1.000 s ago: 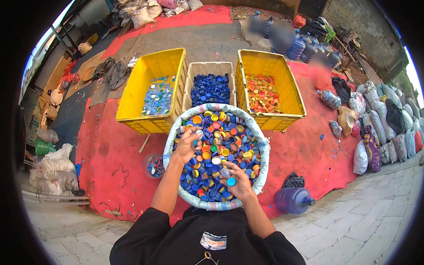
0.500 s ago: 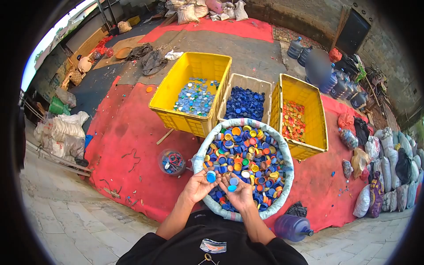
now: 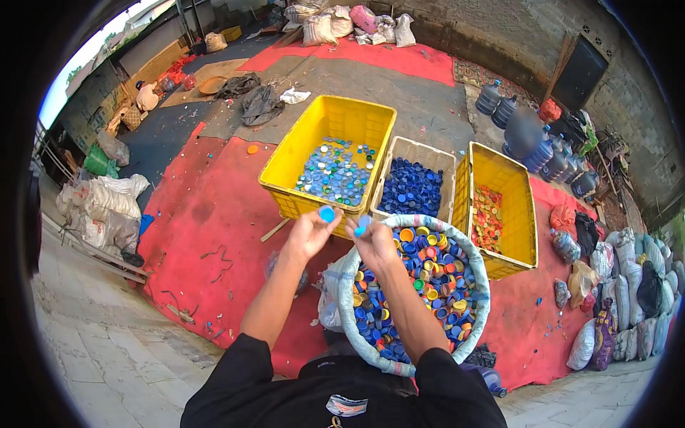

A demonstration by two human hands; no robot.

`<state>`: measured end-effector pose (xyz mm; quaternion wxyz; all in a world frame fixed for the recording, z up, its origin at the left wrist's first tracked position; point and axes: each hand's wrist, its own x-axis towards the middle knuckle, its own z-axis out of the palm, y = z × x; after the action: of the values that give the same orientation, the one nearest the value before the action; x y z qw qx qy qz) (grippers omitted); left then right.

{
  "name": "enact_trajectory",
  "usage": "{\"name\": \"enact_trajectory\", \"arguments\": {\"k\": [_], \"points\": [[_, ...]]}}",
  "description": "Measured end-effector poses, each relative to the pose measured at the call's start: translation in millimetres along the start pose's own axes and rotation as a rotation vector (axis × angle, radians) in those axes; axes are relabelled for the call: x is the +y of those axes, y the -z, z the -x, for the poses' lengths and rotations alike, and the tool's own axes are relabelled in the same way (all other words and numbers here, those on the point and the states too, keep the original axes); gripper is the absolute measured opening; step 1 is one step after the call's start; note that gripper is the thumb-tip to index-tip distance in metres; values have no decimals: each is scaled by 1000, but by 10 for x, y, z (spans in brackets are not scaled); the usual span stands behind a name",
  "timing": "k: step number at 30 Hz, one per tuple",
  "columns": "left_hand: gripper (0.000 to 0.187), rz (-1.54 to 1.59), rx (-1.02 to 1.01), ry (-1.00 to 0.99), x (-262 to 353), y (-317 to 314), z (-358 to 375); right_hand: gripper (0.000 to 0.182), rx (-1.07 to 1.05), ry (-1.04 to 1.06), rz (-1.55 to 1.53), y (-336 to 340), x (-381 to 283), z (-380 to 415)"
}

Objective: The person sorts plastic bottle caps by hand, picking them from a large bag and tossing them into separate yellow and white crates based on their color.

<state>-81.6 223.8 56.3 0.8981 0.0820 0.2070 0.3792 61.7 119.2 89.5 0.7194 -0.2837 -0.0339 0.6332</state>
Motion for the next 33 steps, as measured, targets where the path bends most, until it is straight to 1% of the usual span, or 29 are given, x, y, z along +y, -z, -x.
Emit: {"name": "enact_trajectory", "arguments": {"k": [1,2,3,4,6,7,8,10,12,13,14,16,17,20,22,24,25,28,29,33], "points": [[40,57,-15,-45,182,-27,-256,38,-32,49,59,-57,-70,-311],[50,130,36,-30,347,-239,-305,26,17,106,2,-196,-112,-539],[58,45,22,-92,430,-296,-387,19,65,132,23,-121,-126,-699],[57,11,40,-88,454,-225,-418,12,113,158,44,-158,-152,-781],[56,-57,81,-76,444,-9,-438,6,225,195,61,-128,-101,-690],[50,-153,45,-72,346,130,-331,13,190,193,23,0,-68,-550],[44,-152,95,-77,229,263,-234,42,117,220,49,148,-16,-379],[32,-150,201,-81,-24,502,-8,65,221,201,146,222,26,151],[27,-217,198,-86,-270,663,256,68,141,152,223,442,42,613],[25,-250,196,-87,-382,698,370,65,151,145,262,598,74,813],[25,-281,197,-94,-482,725,466,61,171,121,334,765,92,987],[25,-346,200,-112,-644,673,673,58,251,114,415,817,88,1409],[26,-381,205,-131,-731,604,760,62,316,132,440,907,105,1565],[25,-515,162,-132,-979,245,1042,59,396,196,492,1254,116,1974],[23,-742,125,-161,-1178,248,1127,52,454,262,534,1438,103,2165],[25,-1073,150,-245,-1378,218,1199,49,496,297,580,1582,92,2316],[30,-1175,139,-302,-1468,293,1187,45,517,325,576,1628,81,2355],[35,-1919,7,-586,-1595,279,1254,43,527,353,596,1689,-11,2435],[41,-1984,-10,-572,-1633,280,1259,42,510,370,605,1703,-38,2448],[45,-2147,-90,-633,-1686,319,1184,42,495,371,621,1649,-184,2519]]}}
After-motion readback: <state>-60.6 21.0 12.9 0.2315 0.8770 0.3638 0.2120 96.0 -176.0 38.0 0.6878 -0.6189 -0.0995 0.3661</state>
